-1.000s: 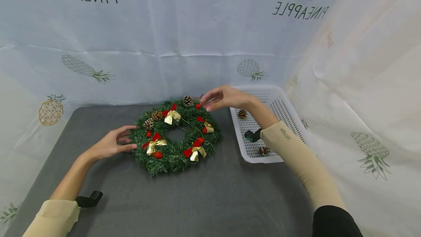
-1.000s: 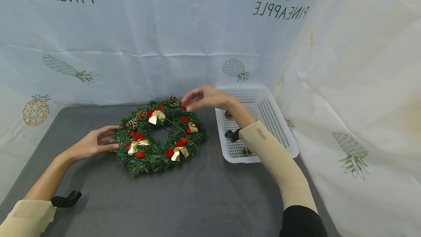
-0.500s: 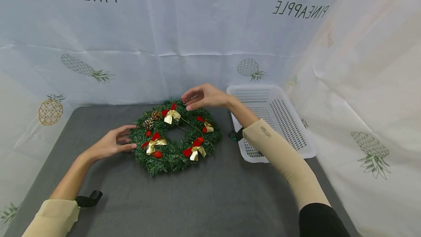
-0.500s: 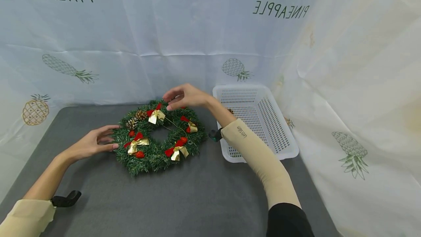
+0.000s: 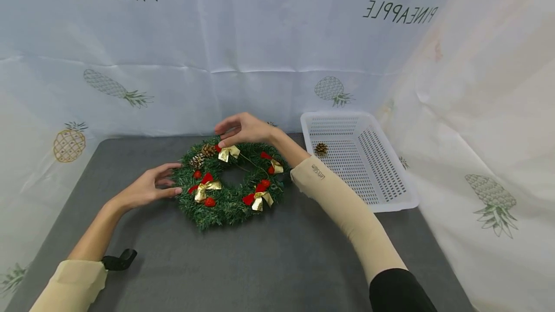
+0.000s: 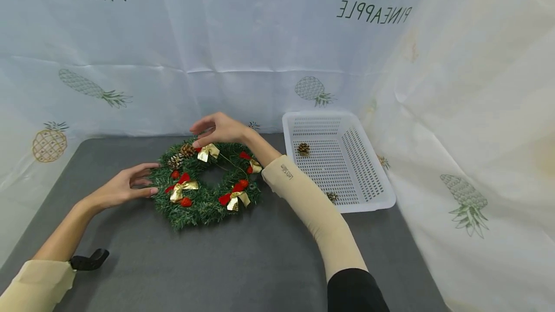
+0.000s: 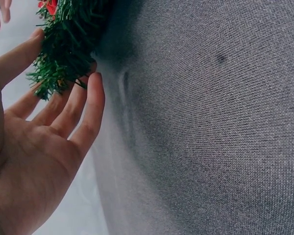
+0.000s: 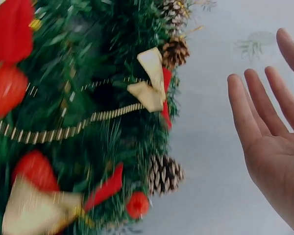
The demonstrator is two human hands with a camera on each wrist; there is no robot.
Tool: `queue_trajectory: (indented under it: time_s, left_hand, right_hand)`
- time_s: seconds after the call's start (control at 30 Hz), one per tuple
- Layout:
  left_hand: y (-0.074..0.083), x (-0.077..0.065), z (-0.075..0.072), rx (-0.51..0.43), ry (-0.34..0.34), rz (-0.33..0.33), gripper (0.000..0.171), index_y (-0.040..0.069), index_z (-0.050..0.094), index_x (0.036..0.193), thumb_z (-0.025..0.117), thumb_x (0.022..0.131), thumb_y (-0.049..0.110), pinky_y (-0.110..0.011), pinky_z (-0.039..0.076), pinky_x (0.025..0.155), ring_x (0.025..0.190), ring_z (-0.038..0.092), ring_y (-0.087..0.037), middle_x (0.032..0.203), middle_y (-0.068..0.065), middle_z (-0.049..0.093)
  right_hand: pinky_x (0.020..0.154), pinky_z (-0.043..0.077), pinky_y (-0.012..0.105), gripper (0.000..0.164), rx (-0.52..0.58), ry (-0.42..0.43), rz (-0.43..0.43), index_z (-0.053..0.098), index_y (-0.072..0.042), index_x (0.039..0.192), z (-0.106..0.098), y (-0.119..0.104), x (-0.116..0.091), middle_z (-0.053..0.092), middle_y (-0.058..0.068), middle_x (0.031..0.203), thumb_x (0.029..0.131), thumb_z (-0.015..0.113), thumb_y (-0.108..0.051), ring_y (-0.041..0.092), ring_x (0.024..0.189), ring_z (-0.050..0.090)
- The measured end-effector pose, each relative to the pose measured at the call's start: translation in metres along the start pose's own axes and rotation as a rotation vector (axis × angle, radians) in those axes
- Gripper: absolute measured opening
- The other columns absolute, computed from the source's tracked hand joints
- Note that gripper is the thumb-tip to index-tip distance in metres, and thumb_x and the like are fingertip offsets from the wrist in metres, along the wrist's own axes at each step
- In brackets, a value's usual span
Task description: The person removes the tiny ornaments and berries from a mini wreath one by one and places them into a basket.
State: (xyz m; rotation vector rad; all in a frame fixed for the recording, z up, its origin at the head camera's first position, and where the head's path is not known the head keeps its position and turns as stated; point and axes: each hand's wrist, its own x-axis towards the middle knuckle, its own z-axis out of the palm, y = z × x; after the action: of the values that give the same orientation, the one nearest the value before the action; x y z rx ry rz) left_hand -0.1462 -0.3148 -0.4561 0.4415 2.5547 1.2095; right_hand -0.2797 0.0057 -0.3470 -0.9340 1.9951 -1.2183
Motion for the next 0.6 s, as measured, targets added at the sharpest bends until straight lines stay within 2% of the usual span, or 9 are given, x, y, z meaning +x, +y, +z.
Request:
queue_trajectory:
  time_s: [0.17, 0.43, 0.6]
  left_hand:
    - [0.002, 0.001, 0.000, -0.008, -0.001, -0.010, 0.071, 0.014, 0.031, 0.151, 0.067, 0.092, 0.031, -0.046, 0.058, 0.084, 0.122, 0.055, -0.046, 0.155, -0.023, 0.031]
    - [0.003, 0.001, -0.001, -0.018, -0.003, -0.018, 0.071, 0.013, 0.031, 0.151, 0.067, 0.092, 0.031, -0.050, 0.057, 0.086, 0.122, 0.054, -0.047, 0.155, -0.023, 0.031]
    - [0.001, 0.000, -0.001, -0.029, -0.003, -0.020, 0.072, 0.014, 0.031, 0.151, 0.067, 0.092, 0.032, -0.050, 0.057, 0.086, 0.123, 0.054, -0.047, 0.156, -0.021, 0.030]
  right_hand:
    - [0.096, 0.054, 0.023, 0.049, -0.004, 0.032, 0.009, 0.058, -0.017, 0.131, 0.010, -0.001, 0.017, 0.060, 0.002, 0.135, 0.086, 0.075, -0.025, 0.017, 0.124, 0.060]
    - [0.094, 0.054, 0.022, 0.048, -0.046, 0.050, 0.027, 0.058, -0.015, 0.132, 0.020, -0.001, 0.036, 0.058, 0.006, 0.137, 0.088, 0.073, -0.025, 0.020, 0.126, 0.057]
    - [0.097, 0.053, 0.025, 0.051, -0.057, 0.049, 0.069, 0.056, -0.015, 0.135, 0.023, 0.005, 0.042, 0.056, 0.005, 0.141, 0.087, 0.073, -0.025, 0.022, 0.132, 0.052]
